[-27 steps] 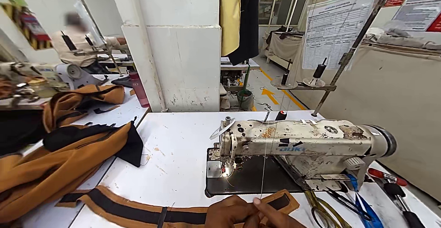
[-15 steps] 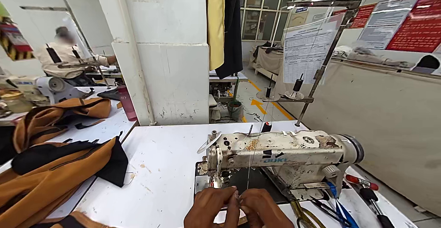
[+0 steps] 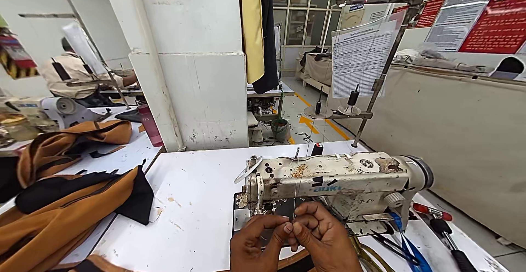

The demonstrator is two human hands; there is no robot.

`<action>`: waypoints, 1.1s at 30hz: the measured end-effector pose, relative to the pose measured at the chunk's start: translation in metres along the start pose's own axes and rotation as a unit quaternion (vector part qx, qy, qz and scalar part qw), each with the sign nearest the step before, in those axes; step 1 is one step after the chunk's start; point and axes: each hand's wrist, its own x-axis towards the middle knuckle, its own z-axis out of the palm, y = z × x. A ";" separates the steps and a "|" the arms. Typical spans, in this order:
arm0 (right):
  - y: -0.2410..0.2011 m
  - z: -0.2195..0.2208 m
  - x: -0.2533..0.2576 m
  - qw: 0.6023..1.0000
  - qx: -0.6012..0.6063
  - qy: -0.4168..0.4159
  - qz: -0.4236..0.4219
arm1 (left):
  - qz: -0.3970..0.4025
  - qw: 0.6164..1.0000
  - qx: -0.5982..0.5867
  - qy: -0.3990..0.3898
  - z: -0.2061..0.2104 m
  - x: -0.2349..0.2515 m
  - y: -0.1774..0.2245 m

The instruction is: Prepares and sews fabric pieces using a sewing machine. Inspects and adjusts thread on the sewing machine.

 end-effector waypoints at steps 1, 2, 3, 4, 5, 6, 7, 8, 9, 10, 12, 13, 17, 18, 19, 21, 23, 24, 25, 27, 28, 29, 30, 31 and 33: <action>0.002 0.000 0.001 1.000 0.004 -0.003 -0.009 | 0.004 1.000 0.003 0.002 0.000 0.001 0.000; 0.003 -0.001 0.001 1.000 -0.003 -0.007 -0.024 | 0.007 1.000 0.005 0.002 0.000 0.001 -0.001; 0.004 -0.001 0.001 0.999 -0.023 -0.009 -0.043 | 0.012 1.000 0.009 0.003 -0.001 0.001 -0.003; 0.005 0.000 0.001 0.997 -0.051 -0.007 -0.063 | 0.018 1.000 0.017 0.005 -0.001 0.001 -0.005; 0.006 0.001 0.000 0.993 -0.084 -0.002 -0.082 | 0.025 0.999 0.026 0.010 -0.002 0.001 -0.006; 0.008 0.001 -0.002 0.987 -0.121 0.002 -0.105 | 0.029 0.999 0.037 0.016 -0.003 0.001 -0.006; 0.010 0.000 -0.003 0.979 -0.154 0.002 -0.130 | 0.030 0.998 0.052 0.023 -0.004 0.001 -0.006; 0.012 -0.002 -0.003 0.972 -0.179 -0.002 -0.151 | 0.030 0.997 0.071 0.031 -0.006 0.003 -0.005; 0.013 -0.005 -0.004 0.967 -0.195 -0.005 -0.161 | 0.027 0.995 0.092 0.036 -0.009 0.004 -0.005; 0.013 -0.007 -0.005 0.964 -0.206 -0.008 -0.168 | 0.020 0.993 0.113 0.035 -0.013 0.005 -0.004; 0.013 -0.012 -0.005 0.950 -0.243 -0.017 -0.194 | 0.004 0.988 0.154 0.005 -0.021 0.008 -0.001; 0.015 -0.015 -0.003 0.938 -0.270 -0.025 -0.216 | -0.003 0.986 0.166 -0.019 -0.025 0.009 0.000; 0.024 -0.020 0.001 0.866 -0.387 -0.045 -0.315 | -0.073 0.985 0.126 -0.097 -0.025 0.005 0.007; 0.025 -0.020 0.002 0.846 -0.412 -0.046 -0.334 | -0.087 0.985 0.108 -0.099 -0.024 0.003 0.006; 0.026 -0.020 0.002 0.833 -0.429 -0.046 -0.346 | -0.090 0.987 0.094 -0.094 -0.023 0.000 0.005; 0.023 -0.020 0.002 0.828 -0.443 -0.041 -0.341 | -0.077 0.991 0.078 -0.075 -0.025 -0.004 0.002; 0.018 -0.022 0.003 0.836 -0.443 -0.022 -0.323 | -0.082 0.994 0.054 -0.047 -0.032 -0.007 0.003; 0.016 -0.024 0.005 0.837 -0.445 -0.015 -0.317 | -0.093 0.995 0.037 -0.029 -0.035 -0.007 0.004; 0.015 -0.024 0.007 0.837 -0.449 -0.017 -0.312 | -0.104 0.994 0.018 -0.016 -0.039 -0.007 0.003; 0.013 -0.023 0.008 0.836 -0.456 -0.052 -0.300 | -0.115 0.993 -0.022 -0.010 -0.042 -0.011 0.002; 0.011 -0.025 0.011 0.835 -0.459 -0.088 -0.290 | -0.117 0.992 -0.042 -0.014 -0.044 -0.012 0.002; 0.004 -0.030 0.016 0.832 -0.463 -0.134 -0.274 | -0.116 0.991 -0.059 -0.019 -0.047 -0.015 0.001; -0.008 -0.040 0.023 0.825 -0.474 -0.175 -0.253 | -0.114 0.991 -0.068 -0.027 -0.052 -0.017 -0.001; -0.028 -0.056 0.032 0.814 -0.499 -0.183 -0.236 | -0.114 0.991 -0.062 -0.037 -0.059 -0.018 -0.005; -0.091 -0.094 0.044 0.775 -0.588 -0.014 -0.232 | -0.131 0.991 0.014 -0.024 -0.073 -0.023 -0.012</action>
